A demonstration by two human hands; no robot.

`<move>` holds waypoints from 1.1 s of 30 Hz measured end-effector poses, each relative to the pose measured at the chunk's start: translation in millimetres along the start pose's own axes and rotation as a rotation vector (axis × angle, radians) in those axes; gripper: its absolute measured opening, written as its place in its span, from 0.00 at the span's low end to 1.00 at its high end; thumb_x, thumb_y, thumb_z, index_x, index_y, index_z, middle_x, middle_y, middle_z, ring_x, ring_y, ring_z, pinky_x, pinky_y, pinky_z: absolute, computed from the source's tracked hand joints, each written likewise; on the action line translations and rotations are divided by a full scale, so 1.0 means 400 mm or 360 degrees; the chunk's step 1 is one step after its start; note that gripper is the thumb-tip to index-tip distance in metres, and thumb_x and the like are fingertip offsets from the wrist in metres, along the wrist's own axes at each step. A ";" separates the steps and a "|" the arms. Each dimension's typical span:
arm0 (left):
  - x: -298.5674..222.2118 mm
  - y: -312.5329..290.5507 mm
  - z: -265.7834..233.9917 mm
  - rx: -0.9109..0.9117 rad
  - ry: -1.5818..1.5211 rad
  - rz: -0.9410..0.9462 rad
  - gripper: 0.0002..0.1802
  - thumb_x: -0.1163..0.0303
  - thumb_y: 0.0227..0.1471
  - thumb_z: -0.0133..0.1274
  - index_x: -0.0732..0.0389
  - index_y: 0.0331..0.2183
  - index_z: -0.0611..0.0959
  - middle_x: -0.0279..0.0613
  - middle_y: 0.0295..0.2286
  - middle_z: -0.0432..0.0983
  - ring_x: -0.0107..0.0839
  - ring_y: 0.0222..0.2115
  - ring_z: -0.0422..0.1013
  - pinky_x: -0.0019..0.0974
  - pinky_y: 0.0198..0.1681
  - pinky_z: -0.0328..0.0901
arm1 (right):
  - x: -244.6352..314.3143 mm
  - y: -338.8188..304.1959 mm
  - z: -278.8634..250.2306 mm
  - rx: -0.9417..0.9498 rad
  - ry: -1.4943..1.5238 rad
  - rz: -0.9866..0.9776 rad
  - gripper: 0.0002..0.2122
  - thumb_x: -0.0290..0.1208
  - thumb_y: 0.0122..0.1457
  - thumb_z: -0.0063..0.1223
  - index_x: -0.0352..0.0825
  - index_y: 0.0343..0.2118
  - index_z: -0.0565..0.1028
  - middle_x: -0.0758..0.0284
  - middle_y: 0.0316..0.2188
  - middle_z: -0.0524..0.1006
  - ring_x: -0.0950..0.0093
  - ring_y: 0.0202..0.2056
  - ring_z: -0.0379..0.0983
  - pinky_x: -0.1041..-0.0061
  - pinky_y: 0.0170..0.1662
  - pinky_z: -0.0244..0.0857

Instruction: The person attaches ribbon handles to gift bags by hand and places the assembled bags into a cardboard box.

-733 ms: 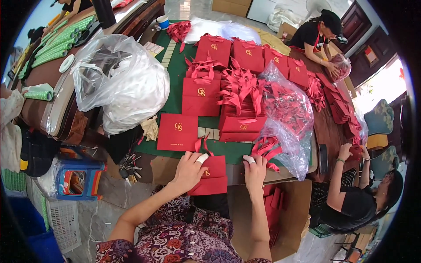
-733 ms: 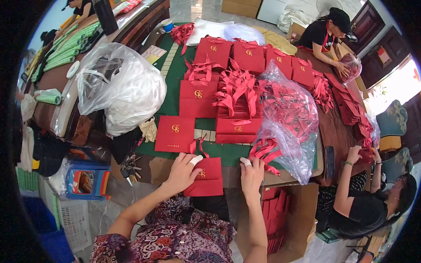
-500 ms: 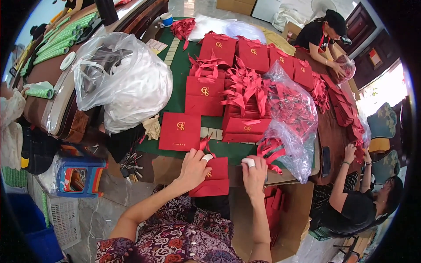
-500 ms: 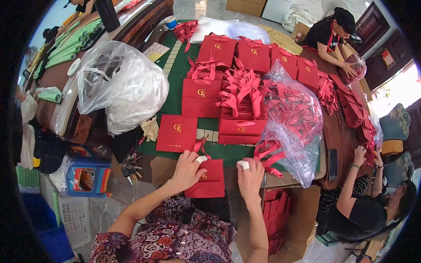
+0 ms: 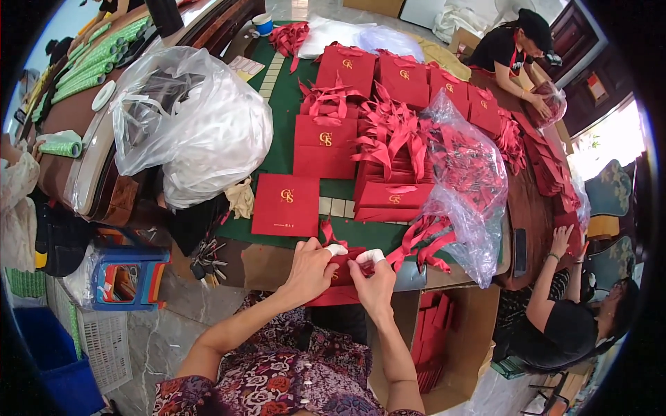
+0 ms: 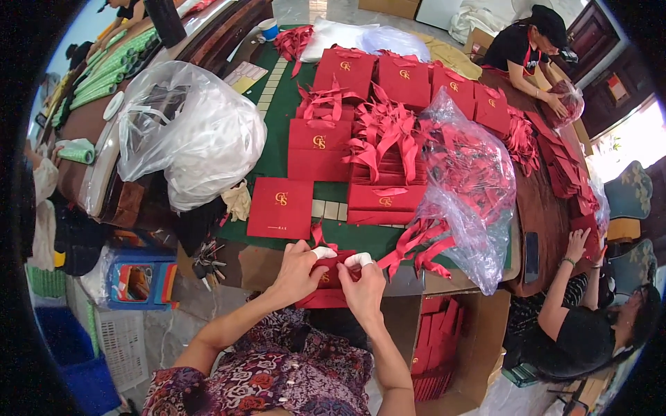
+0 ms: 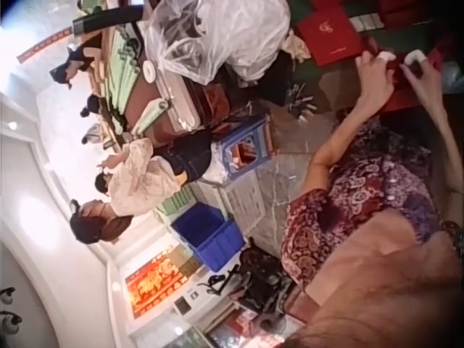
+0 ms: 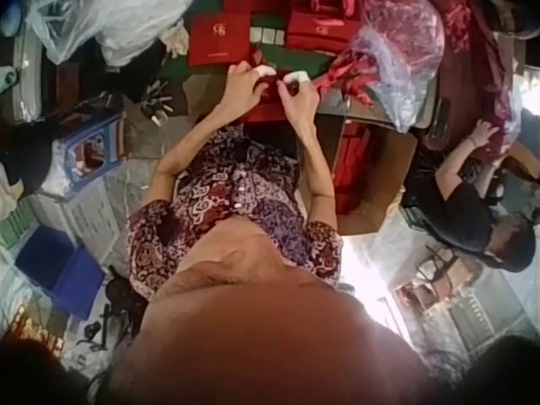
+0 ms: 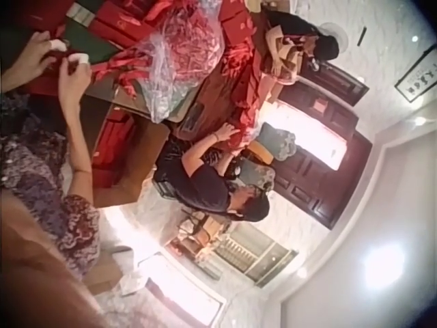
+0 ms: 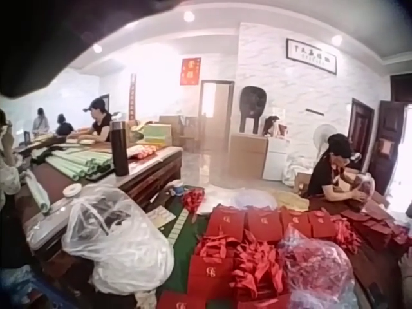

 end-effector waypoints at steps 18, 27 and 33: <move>0.007 -0.008 -0.002 -0.0077 -0.0076 -0.0006 0.16 0.76 0.45 0.60 0.54 0.40 0.83 0.38 0.26 0.75 0.39 0.34 0.67 0.40 0.40 0.57 | 0.036 -0.015 -0.001 0.0046 -0.0054 -0.0053 0.12 0.27 0.52 0.67 0.31 0.37 0.76 0.60 0.29 0.80 0.67 0.32 0.80 0.71 0.34 0.73; -0.021 -0.005 -0.006 -0.0113 -0.0044 0.0055 0.15 0.71 0.43 0.63 0.54 0.38 0.83 0.39 0.24 0.73 0.38 0.31 0.68 0.40 0.40 0.57 | 0.047 -0.015 0.004 0.0103 -0.0231 -0.0255 0.06 0.22 0.55 0.60 0.33 0.35 0.75 0.59 0.30 0.78 0.59 0.32 0.77 0.65 0.35 0.70; -0.025 -0.009 -0.013 -0.0212 0.0037 0.0166 0.13 0.71 0.43 0.64 0.53 0.35 0.84 0.37 0.26 0.74 0.37 0.31 0.67 0.39 0.38 0.57 | 0.095 0.030 -0.042 0.0135 -0.0112 -0.0356 0.04 0.25 0.55 0.60 0.34 0.33 0.79 0.62 0.29 0.76 0.62 0.33 0.73 0.66 0.36 0.66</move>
Point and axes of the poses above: each hand's wrist, its own y-axis towards the middle knuckle, its own z-axis out of the palm, x = y × z, the point moved 8 cm from there along y, towards the middle knuckle
